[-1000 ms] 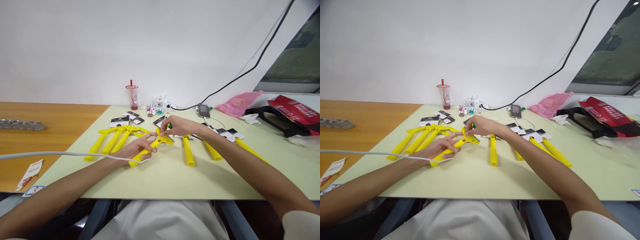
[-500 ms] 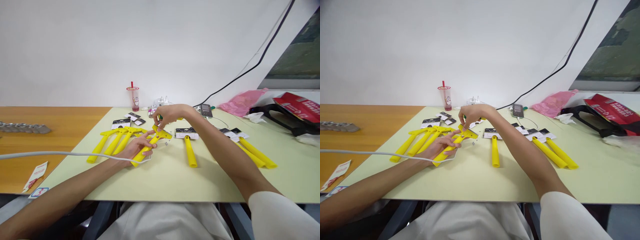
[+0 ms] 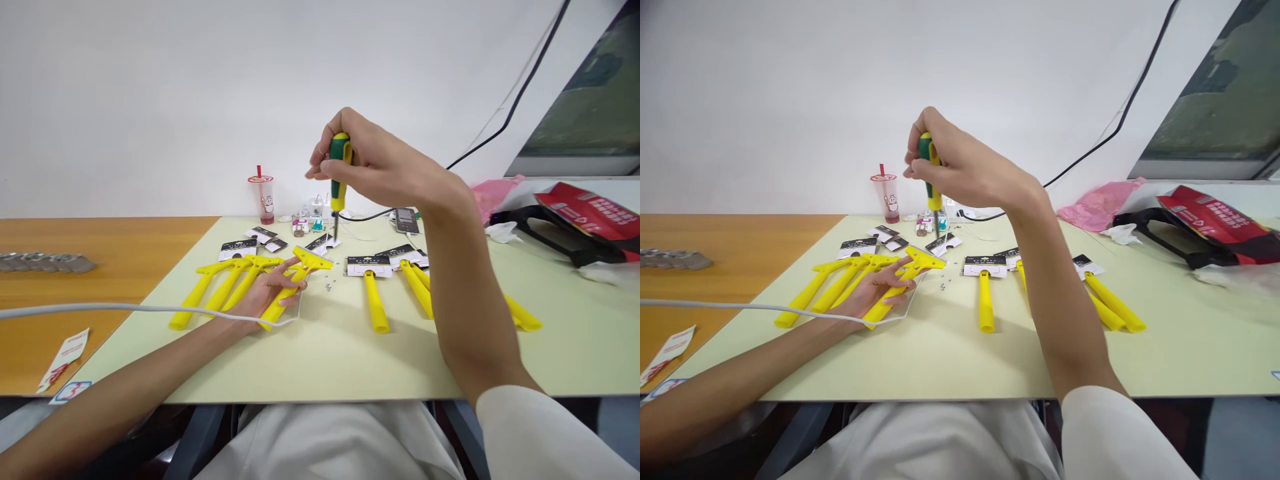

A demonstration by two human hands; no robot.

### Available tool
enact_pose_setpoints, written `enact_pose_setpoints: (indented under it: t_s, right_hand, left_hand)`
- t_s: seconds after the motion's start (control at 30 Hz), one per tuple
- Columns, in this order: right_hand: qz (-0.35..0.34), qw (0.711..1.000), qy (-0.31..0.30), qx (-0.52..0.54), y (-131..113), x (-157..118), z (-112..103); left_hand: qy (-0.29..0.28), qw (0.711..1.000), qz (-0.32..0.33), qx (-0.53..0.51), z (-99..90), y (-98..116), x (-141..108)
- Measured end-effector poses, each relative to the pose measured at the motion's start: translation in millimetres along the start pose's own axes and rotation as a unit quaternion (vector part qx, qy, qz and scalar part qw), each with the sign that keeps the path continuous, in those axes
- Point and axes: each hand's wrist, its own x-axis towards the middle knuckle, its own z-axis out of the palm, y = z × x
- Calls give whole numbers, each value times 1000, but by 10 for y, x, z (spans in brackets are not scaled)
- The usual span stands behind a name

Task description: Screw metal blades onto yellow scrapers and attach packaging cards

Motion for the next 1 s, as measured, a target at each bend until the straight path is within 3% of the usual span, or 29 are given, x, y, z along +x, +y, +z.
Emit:
enact_pose_setpoints:
  t_s: [0.1,0.27,0.53,1.0]
  right_hand:
    - [-9,998,-69,9,-11,-4,17]
    - [0,997,-75,-35,85,70,120]
    - [28,982,-172,68,214,147,306]
    - [40,976,-190,100,213,158,380]
  left_hand:
    - [9,1000,12,-15,4,-11,6]
    - [2,1000,21,-16,-52,-5,24]
    - [-2,1000,19,0,-101,-14,26]
    - [-9,1000,25,10,-86,-3,7]
